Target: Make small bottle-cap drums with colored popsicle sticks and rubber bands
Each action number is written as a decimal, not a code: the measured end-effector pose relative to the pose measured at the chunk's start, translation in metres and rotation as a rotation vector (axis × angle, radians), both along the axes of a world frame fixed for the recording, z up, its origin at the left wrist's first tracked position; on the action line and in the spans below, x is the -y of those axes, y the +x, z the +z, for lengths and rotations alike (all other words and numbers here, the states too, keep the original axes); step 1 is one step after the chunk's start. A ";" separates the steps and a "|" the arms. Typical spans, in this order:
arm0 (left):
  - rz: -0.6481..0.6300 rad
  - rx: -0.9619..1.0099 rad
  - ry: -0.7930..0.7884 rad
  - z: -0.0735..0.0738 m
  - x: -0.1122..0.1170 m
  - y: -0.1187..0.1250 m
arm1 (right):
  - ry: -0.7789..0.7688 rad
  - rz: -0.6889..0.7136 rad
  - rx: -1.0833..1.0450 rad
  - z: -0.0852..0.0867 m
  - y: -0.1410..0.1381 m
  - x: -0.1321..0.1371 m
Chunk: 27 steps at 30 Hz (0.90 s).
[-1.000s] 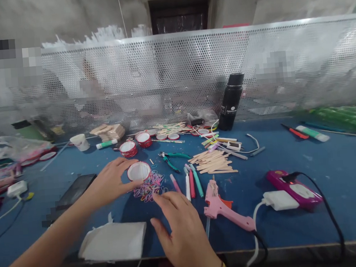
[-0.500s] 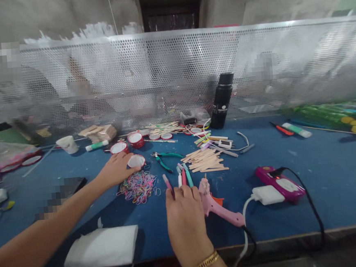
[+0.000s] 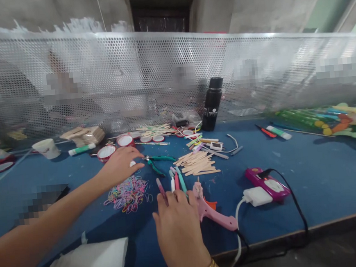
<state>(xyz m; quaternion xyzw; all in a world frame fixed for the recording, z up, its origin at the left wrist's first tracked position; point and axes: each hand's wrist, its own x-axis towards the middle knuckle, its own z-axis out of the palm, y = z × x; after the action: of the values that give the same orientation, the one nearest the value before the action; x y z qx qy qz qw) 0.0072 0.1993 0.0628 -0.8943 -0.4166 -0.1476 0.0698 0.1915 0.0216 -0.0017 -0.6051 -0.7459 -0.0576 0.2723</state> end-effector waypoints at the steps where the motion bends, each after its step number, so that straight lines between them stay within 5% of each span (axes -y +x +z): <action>1: -0.037 0.001 -0.003 0.001 -0.002 0.011 | 0.010 0.005 -0.002 0.000 0.000 0.000; 9: -0.194 -0.020 -0.066 -0.018 -0.028 0.091 | 0.085 0.035 -0.013 -0.008 0.000 -0.002; 17: -0.262 -0.003 -0.074 -0.020 -0.028 0.124 | 0.042 0.074 -0.075 0.001 0.000 -0.002; 22: -0.300 0.064 -0.060 0.012 -0.011 0.102 | 0.155 0.206 -0.253 0.023 0.020 -0.002; 27: -0.147 0.317 0.034 0.060 0.030 0.029 | 0.381 0.103 -0.403 0.040 0.061 0.011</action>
<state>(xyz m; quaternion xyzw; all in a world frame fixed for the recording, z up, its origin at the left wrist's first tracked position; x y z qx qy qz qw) 0.0363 0.1694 0.1225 -0.8866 -0.3533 -0.2984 0.0075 0.2528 0.0105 0.0384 -0.5038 -0.6822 -0.0615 0.5263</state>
